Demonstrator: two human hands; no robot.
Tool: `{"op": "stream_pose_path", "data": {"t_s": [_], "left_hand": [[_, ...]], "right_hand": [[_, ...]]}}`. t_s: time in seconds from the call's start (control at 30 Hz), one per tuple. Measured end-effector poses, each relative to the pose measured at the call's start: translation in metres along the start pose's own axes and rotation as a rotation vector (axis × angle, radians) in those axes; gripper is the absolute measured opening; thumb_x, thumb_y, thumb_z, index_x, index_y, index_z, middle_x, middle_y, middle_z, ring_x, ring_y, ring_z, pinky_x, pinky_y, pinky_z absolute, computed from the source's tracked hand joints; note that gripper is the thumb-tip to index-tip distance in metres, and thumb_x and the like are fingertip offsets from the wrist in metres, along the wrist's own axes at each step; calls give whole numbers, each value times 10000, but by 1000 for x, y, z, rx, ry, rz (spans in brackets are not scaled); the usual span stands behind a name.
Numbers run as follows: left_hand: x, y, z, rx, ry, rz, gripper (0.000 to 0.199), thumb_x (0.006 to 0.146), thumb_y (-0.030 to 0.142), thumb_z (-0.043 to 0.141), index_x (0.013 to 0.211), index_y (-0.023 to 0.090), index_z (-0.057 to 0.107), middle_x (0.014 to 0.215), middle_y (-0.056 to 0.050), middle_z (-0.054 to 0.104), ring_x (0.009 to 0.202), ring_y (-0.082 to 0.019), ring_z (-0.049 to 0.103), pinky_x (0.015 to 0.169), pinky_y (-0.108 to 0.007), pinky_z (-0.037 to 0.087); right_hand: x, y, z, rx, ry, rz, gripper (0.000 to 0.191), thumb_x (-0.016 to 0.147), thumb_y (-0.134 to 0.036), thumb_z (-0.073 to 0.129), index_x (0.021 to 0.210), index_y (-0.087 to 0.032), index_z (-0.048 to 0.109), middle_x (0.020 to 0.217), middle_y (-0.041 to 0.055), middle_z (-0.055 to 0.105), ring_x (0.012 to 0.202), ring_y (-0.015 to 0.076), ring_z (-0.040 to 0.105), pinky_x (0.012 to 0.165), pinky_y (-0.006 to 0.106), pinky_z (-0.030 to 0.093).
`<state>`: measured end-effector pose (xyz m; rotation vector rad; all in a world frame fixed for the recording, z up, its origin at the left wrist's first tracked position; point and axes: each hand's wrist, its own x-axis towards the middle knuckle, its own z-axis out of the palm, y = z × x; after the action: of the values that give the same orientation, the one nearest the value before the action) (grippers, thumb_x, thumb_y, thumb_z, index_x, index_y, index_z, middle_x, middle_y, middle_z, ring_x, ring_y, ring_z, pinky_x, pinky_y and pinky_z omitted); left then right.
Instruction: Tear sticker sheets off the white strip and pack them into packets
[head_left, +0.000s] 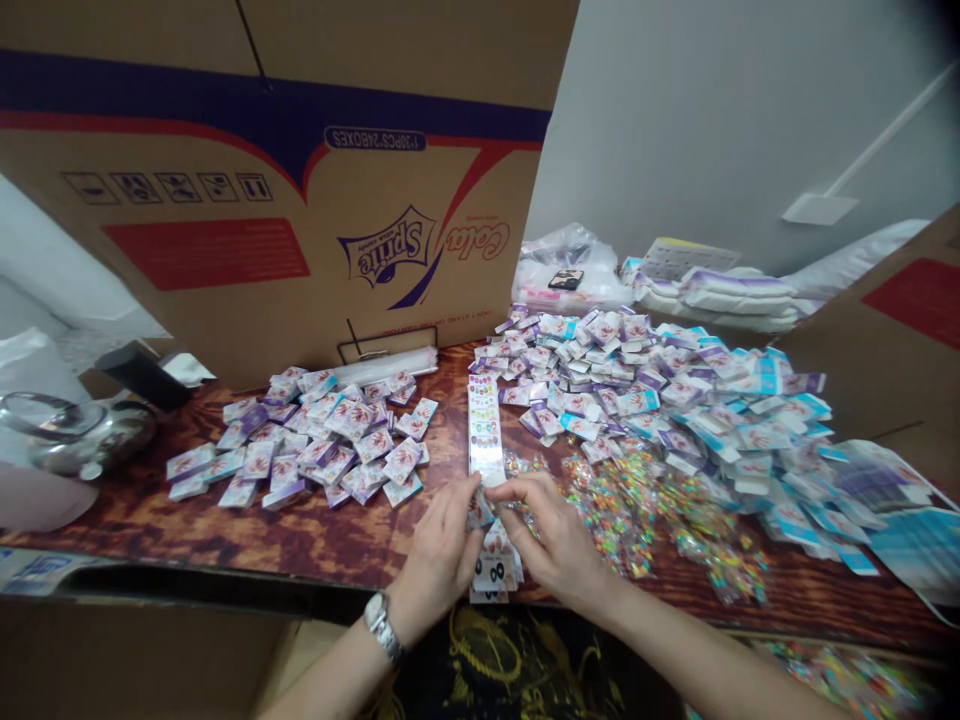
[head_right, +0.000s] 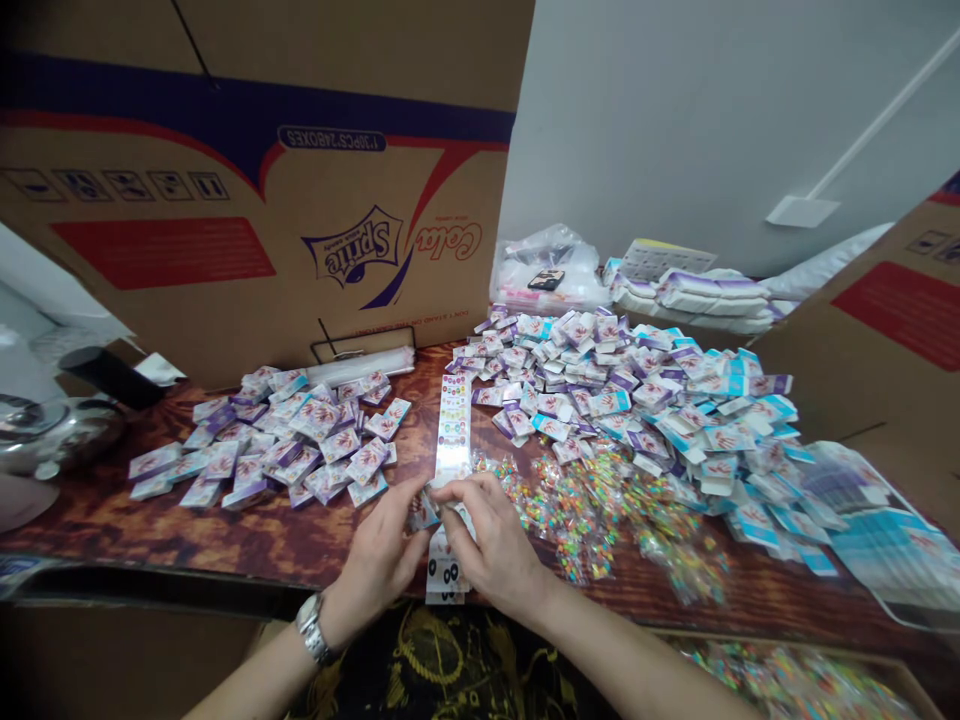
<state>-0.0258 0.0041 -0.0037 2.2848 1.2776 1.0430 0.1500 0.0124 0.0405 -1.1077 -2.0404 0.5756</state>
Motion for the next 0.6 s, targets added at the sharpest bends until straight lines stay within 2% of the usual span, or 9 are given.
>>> {"op": "stream_pose_path", "data": {"t_s": [0.1,0.27,0.4,0.6], "left_hand": [[2,1,-2,-22,4,-21,576,813,68,416,1359,176,266,1232,-142,508,1152,-234,492,961,-409,442],[4,4,0,84,28,70,593,834,49,391,1393,181,241,1230,-146,502,1165,-240,476,964,-408,443],[1,-1,7,237,129,147,620,840,16,379,1417,171,216,1259,-159,479,1232,-266,418,1005,-435,412],[0,-7,13,330,155,195,642,841,8,400,1430,158,194,1250,-177,479,1253,-299,398,1003,-464,418]], "right_hand": [[1,1,-5,-52,-29,-71,203,870,-172,488,1059,-210,554,989,83,594,999,216,532,850,371,483],[8,1,-7,-46,-15,27,105,871,-194,519,966,-213,561,892,50,619,865,196,568,743,322,483],[12,-2,-4,-203,11,3,88,862,-217,550,947,-208,571,872,52,645,839,211,552,719,328,450],[14,-3,-2,-421,39,-100,109,892,-241,510,931,-206,606,753,62,668,762,218,538,660,334,401]]}}
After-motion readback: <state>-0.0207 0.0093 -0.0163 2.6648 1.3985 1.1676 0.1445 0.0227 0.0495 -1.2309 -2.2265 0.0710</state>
